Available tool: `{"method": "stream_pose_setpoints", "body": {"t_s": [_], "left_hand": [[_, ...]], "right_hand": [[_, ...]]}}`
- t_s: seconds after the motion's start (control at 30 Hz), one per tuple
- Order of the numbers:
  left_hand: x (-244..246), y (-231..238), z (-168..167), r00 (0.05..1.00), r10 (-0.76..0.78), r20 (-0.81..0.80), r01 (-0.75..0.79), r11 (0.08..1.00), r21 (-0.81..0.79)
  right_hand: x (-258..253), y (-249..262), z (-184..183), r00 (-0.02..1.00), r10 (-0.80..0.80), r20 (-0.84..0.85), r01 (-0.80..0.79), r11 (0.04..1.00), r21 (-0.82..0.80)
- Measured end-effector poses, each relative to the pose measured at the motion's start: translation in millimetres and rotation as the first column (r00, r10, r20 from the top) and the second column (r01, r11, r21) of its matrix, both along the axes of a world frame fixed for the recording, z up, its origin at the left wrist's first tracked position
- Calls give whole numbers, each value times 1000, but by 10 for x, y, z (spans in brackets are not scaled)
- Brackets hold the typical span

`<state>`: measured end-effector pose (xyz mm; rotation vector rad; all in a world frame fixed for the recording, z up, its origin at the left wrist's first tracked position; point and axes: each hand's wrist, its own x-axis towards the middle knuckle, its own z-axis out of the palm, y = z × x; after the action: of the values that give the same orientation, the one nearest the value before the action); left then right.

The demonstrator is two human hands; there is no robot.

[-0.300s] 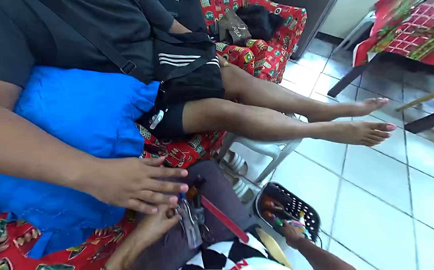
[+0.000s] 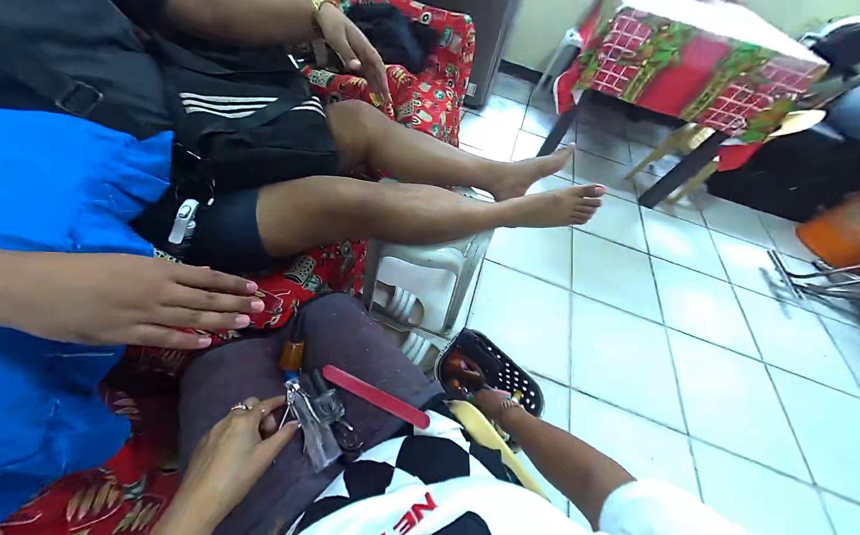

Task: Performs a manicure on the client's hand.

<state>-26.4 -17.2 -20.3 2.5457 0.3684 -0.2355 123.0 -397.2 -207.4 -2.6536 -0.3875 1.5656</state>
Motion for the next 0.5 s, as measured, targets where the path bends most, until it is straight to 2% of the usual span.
{"method": "stream_pose_setpoints", "body": {"t_s": [0.07,0.1,0.13,0.2,0.23,0.33,0.37,0.43,0.47,0.5], "left_hand": [[22,128,76,996,-74,-39,72,996,-44],[57,192,143,987,-133,-95,126,989,-79],[106,252,219,968,-198,-153,181,976,-117],[215,384,327,921,-320,-221,283,941,-183],[258,459,353,900,-360,-245,311,925,-219],[277,727,270,925,-355,-137,311,913,-265],[261,750,252,949,-301,-97,267,926,-268],[229,667,456,981,-120,-155,63,942,-330],[222,673,501,989,-20,-148,-34,935,-353],[201,751,408,996,48,-81,-75,926,-370]], "right_hand": [[247,205,388,962,-265,63,250,950,187],[400,252,609,883,-461,86,410,847,338],[591,267,813,763,-644,58,538,683,494],[1092,227,1100,535,-844,-20,609,370,702],[1351,200,1158,472,-879,-66,603,268,751],[1946,446,1182,381,-911,-157,613,122,781],[2062,576,1147,336,-924,-183,613,67,787],[2117,694,1002,257,-939,-230,600,-32,800],[2101,740,963,246,-939,-240,581,-55,812],[2100,801,976,248,-939,-238,557,-62,828]]}}
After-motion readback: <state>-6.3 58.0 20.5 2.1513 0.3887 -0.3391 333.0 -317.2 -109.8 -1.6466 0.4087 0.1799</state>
